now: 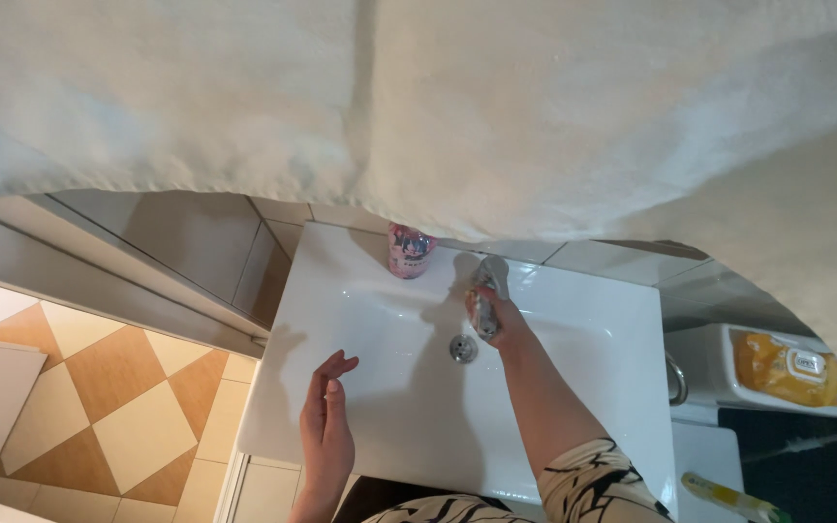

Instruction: The person removes items from the bathroom sink, applies cleaning liquid to the toilet bowl, and then scrubs the sink basin and faucet with a sponge. The person rinses the sponge and continues wiping the sink surface.

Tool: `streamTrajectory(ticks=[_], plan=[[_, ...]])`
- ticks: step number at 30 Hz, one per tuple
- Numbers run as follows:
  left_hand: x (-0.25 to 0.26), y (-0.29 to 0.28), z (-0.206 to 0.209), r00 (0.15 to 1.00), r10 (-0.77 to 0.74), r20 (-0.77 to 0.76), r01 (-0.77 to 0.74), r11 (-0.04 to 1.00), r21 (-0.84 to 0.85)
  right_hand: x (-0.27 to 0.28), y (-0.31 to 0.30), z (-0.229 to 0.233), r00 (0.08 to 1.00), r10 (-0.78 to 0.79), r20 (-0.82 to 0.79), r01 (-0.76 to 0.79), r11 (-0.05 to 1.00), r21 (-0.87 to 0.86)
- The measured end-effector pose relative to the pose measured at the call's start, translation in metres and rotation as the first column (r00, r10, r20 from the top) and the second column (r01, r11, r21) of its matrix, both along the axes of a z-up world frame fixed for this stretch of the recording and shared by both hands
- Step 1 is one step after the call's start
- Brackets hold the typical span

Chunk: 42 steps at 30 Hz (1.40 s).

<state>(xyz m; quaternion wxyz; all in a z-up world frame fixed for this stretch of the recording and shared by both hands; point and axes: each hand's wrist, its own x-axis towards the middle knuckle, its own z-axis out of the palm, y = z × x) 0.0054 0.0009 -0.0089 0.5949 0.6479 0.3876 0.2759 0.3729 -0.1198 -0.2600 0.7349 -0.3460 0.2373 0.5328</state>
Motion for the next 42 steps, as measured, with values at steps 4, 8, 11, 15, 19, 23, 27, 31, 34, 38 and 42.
streamTrajectory(ticks=[4,8,11,15,19,23,27,31,34,38,42], plan=[[0.001,-0.006,0.008,0.999,-0.029,-0.013,0.029,0.999,-0.033,-0.039,-0.003,0.046,0.983,-0.137,-0.127,0.117,0.982,-0.149],[0.002,-0.009,0.009,0.998,-0.057,-0.031,0.057,0.998,-0.015,-0.058,-0.005,0.064,0.988,-0.049,0.149,0.086,0.964,-0.253],[0.005,-0.009,0.007,0.998,-0.058,-0.015,0.058,0.998,-0.001,-0.063,-0.002,0.078,0.975,0.001,0.222,0.079,0.933,-0.351],[0.008,-0.004,0.009,0.998,-0.048,-0.041,0.047,0.998,-0.031,-0.074,0.006,0.120,0.888,0.237,0.395,0.076,0.770,-0.633],[0.014,0.003,0.008,0.999,-0.027,-0.028,0.027,0.999,-0.026,-0.041,0.004,0.071,0.895,0.277,0.350,0.005,0.778,-0.628],[0.018,0.006,0.009,0.999,-0.023,-0.026,0.023,1.000,-0.016,-0.014,0.013,0.046,0.951,0.008,0.310,0.094,0.945,-0.312],[0.017,0.003,0.015,0.997,-0.036,-0.062,0.032,0.997,-0.065,-0.006,0.020,0.047,0.955,0.011,0.298,0.098,0.932,-0.348],[0.014,-0.002,0.012,0.996,-0.051,-0.071,0.046,0.996,-0.070,-0.021,0.015,0.050,0.897,0.117,0.427,0.073,0.912,-0.403],[0.016,-0.007,0.017,0.989,-0.071,-0.130,0.052,0.988,-0.144,-0.045,0.005,0.080,0.911,0.192,0.364,0.034,0.847,-0.531],[0.020,-0.008,0.018,0.990,-0.104,-0.095,0.092,0.988,-0.127,-0.075,-0.009,0.108,0.798,0.391,0.459,-0.001,0.762,-0.647],[0.025,-0.007,0.015,0.990,-0.123,-0.069,0.114,0.985,-0.130,-0.102,-0.018,0.150,0.388,0.771,0.505,0.018,0.541,-0.841]])
